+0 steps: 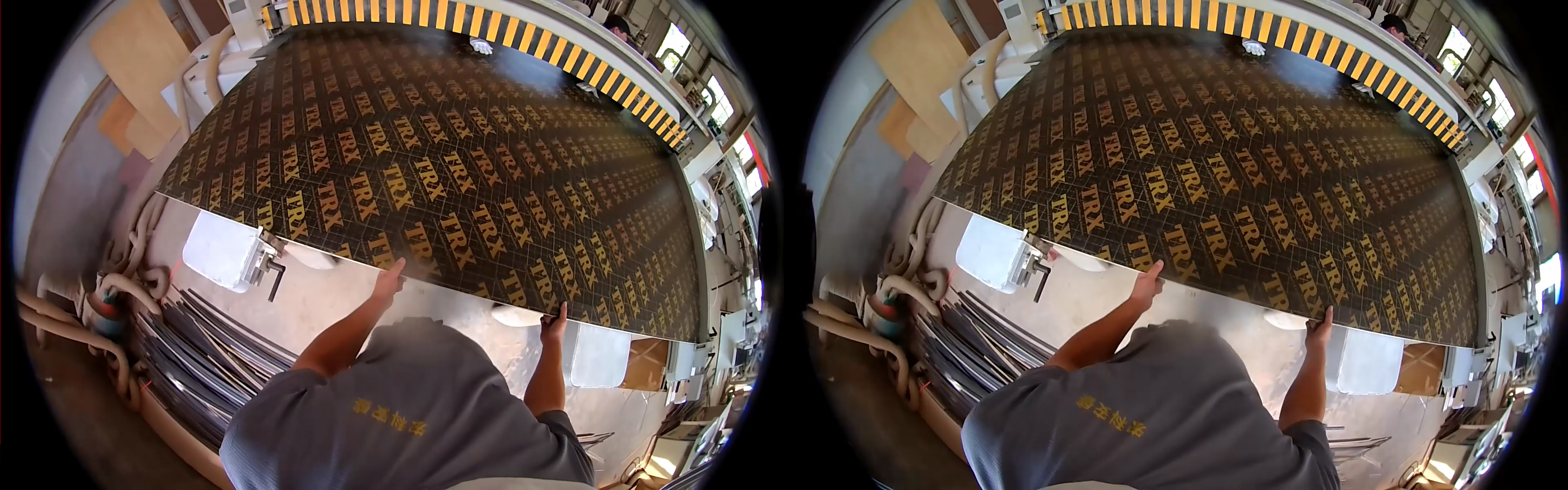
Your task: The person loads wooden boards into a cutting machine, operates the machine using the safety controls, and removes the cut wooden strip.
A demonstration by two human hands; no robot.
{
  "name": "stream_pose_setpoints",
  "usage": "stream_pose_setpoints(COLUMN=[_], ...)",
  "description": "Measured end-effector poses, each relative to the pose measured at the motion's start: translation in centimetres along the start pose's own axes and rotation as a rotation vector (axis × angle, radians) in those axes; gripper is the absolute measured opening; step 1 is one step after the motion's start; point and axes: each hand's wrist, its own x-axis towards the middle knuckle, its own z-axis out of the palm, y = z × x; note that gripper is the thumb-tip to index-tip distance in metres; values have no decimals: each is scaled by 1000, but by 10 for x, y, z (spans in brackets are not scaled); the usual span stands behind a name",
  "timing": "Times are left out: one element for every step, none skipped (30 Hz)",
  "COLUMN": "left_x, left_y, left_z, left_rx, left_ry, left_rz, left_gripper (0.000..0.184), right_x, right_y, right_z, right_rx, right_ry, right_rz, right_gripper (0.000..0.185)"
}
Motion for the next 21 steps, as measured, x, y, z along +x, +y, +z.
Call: stream_pose_setpoints(left_x=[2,-4,-7,-10,-10,-10,-12,-9,-5,0,-1,-4,-5,-5,-3,-2,1,4,8,7,6], left_y=[-3,-1,4,9,12,13,12,7,3,-1,0,1,2,1,0,-2,-6,-8,-10,-10,-10], left_z=[-1,4,10,15,15,13,12,8,5,1,1,2,6,8,7,6,1,-4,-7,-6,-5], left_rx=[-1,-3,-8,-39,-40,-39,-38,-32,-24,-12,-9,-5,-3,-5,-7,-8,2,13,23,-6,-13], left_ry=[26,54,79,101,90,80,74,65,56,45,58,70,80,79,79,80,61,41,21,2,3], left_rz=[-1,-3,1,-4,-8,-14,-24,-21,-17,-13,-9,-5,1,8,14,20,24,30,37,52,52], left_gripper=[35,35,35,36,36,36,36,35,35,34,34,33,33,33,33,32,33,35,38,36,35], right_x=[-3,-8,-1,4,18,31,41,48,37,27,17,15,14,15,21,28,32,31,32,31,29], right_y=[0,-2,1,2,5,8,11,13,8,6,5,7,7,6,7,10,13,12,12,13,14], right_z=[4,6,0,-10,-23,-34,-45,-53,-43,-30,-19,-18,-17,-19,-26,-31,-37,-36,-33,-33,-34], right_rx=[4,6,10,-4,-21,-39,-59,-62,-55,-46,-33,-35,-37,-40,-40,-39,-39,-48,-51,-54,-58], right_ry=[2,4,0,-107,-102,-95,-85,-100,-83,-64,-41,-36,-31,-25,-40,-55,-70,-67,-72,-76,-80], right_rz=[1,3,1,-11,12,38,67,76,65,53,39,40,37,35,37,41,46,37,19,4,-9], right_gripper=[40,40,40,38,39,46,57,63,57,52,47,48,50,51,52,54,55,57,57,57,57])
